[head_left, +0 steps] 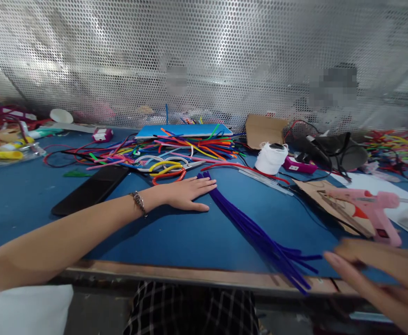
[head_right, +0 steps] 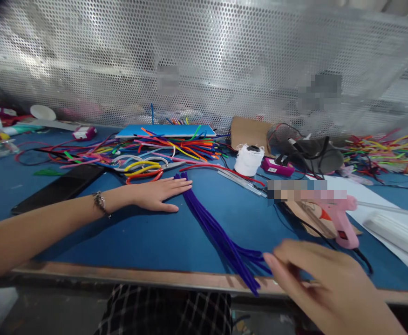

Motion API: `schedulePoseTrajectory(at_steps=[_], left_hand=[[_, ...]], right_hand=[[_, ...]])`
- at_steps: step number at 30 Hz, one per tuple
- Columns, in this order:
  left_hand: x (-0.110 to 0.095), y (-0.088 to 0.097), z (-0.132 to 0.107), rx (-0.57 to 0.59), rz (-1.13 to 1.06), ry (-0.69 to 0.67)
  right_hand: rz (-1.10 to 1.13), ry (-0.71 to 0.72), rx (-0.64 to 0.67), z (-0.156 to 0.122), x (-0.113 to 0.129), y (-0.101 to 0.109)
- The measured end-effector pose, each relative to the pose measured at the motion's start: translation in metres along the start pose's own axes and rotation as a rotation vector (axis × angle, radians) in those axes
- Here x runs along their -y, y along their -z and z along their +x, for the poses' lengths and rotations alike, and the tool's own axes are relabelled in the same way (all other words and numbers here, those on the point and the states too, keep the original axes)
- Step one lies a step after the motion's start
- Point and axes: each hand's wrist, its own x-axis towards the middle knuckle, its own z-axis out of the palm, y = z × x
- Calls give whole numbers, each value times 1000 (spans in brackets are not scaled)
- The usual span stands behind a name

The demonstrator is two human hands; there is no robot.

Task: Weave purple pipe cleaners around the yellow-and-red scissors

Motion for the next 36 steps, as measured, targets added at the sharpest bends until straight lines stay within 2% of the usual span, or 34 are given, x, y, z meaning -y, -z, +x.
schedulePoseTrajectory(at_steps=[2,4,6,8,12,17,24,29,36], left_hand=[[1,1,0,-1,5,-18],[3,1,-1,-10,3,-29],[5,0,-1,-27,4,-31],[5,-2,-1,-58,26,-12],[1,-6,-5,-122,100,24],[-10,-6,-14,-103,110,27],[-16,-8,-20,-98,99,80],[-16,-13,-19,-108,105,225],[-26,-9,-18,-103,175,307]], right_hand=[[133,129,64,32,4,-9],[232,216,155,61,8,-27],[291,213,330,85,12,-51],[326,222,439,101,13,-74],[344,255,468,120,11,-102],[406,242,446,126,7,-110],[443,72,410,129,5,-119],[452,40,396,132,4,-122],[460,16,381,132,3,-125]])
